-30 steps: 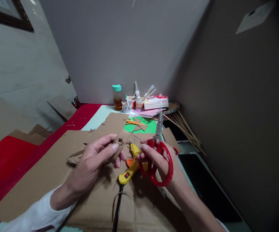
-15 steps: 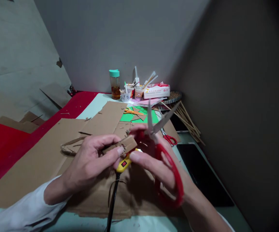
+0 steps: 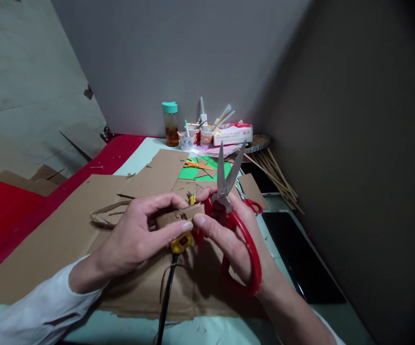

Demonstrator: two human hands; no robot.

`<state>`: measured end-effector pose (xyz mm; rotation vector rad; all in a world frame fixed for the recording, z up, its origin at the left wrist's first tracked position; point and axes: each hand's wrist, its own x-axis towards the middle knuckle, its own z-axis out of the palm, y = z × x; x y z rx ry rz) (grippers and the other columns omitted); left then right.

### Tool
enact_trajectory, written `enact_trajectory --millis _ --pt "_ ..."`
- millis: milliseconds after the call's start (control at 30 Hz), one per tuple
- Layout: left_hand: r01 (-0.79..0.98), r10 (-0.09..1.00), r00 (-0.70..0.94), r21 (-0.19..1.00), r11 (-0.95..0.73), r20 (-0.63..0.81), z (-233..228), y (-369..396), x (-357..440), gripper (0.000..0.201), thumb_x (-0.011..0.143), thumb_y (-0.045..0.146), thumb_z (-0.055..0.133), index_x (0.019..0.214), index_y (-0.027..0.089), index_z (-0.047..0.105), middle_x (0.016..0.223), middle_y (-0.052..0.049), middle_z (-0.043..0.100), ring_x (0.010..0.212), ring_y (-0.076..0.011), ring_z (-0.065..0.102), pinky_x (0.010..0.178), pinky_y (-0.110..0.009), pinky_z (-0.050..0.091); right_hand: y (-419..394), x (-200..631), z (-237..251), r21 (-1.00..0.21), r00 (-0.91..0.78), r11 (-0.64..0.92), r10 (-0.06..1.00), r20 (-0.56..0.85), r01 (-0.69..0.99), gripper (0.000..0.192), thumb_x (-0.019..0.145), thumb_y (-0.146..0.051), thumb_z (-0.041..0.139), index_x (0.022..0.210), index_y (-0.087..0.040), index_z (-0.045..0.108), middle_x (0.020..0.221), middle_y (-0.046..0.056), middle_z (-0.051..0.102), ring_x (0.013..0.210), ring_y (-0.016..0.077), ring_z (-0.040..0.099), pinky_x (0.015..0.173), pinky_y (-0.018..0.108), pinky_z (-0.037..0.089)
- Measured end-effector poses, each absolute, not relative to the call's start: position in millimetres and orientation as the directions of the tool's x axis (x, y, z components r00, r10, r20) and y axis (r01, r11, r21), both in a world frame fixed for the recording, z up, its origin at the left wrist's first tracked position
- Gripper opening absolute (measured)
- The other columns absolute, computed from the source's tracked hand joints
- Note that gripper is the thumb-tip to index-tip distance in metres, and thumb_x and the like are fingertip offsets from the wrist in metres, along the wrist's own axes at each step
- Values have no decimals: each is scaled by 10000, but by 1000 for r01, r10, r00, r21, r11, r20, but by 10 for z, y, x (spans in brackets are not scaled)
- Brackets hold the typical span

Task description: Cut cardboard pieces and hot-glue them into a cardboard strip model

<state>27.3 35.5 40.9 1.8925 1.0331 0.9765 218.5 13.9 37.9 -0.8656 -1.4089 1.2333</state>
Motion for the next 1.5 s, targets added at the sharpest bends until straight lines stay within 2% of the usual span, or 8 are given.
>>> enact_trajectory --millis 333,500,633,733,833,1000,1133,1500 --pt "299 855 506 906 -299 116 421 370 233 275 988 355 563 785 201 667 692 24 575 626 -131 504 576 -250 391 137 2214 309 -988 -315 131 937 150 -83 194 921 -273 661 1073 -216 555 886 -16 560 706 135 499 614 273 413" --pt "202 934 67 912 -356 350 441 391 280 153 963 342 621 938 247 738 930 -18 713 903 -201 628 779 -280 477 157 2168 315 -965 -137 187 967 214 -184 181 888 -270 681 1017 -235 559 800 -49 523 665 122 505 604 253 443" --pt "174 890 -182 904 -389 418 364 388 255 179 960 300 655 806 248 731 750 25 625 742 -141 541 704 -238 430 146 2123 318 -944 9 237 970 242 -227 195 875 -293 692 999 -237 553 779 -52 532 652 120 544 602 245 487" --pt "70 968 -89 970 -231 237 267 355 284 252 946 396 676 767 239 759 684 19 635 641 -126 525 587 -233 417 125 2087 295 -931 95 267 963 251 -248 191 887 -300 676 1016 -241 548 818 -38 544 672 125 553 620 252 510" --pt "-54 989 109 994 -93 98 240 312 387 243 907 438 717 847 217 797 778 -21 726 717 -155 617 654 -245 494 103 2053 266 -932 132 274 959 249 -235 209 898 -332 665 1036 -242 535 887 -8 574 730 152 580 673 294 524" --pt "-337 990 141 940 52 -4 335 312 534 101 794 276 828 759 191 788 703 8 697 670 -119 573 656 -208 486 90 1992 163 -976 -20 188 981 191 -112 238 913 -376 661 1036 -226 523 877 6 581 723 164 561 691 316 513" --pt "-404 997 77 914 48 -19 387 339 498 103 728 242 877 727 196 785 679 32 691 664 -96 575 647 -173 478 82 1957 110 -986 -150 167 974 169 -28 221 919 -383 664 1015 -218 553 851 4 565 706 162 529 645 296 481" --pt "-119 959 -181 963 -241 218 395 451 193 90 804 300 819 800 222 775 706 45 645 657 -113 543 627 -222 438 61 2042 217 -898 -346 281 925 158 340 321 892 -527 672 918 -217 593 678 -23 573 572 158 506 538 270 385"
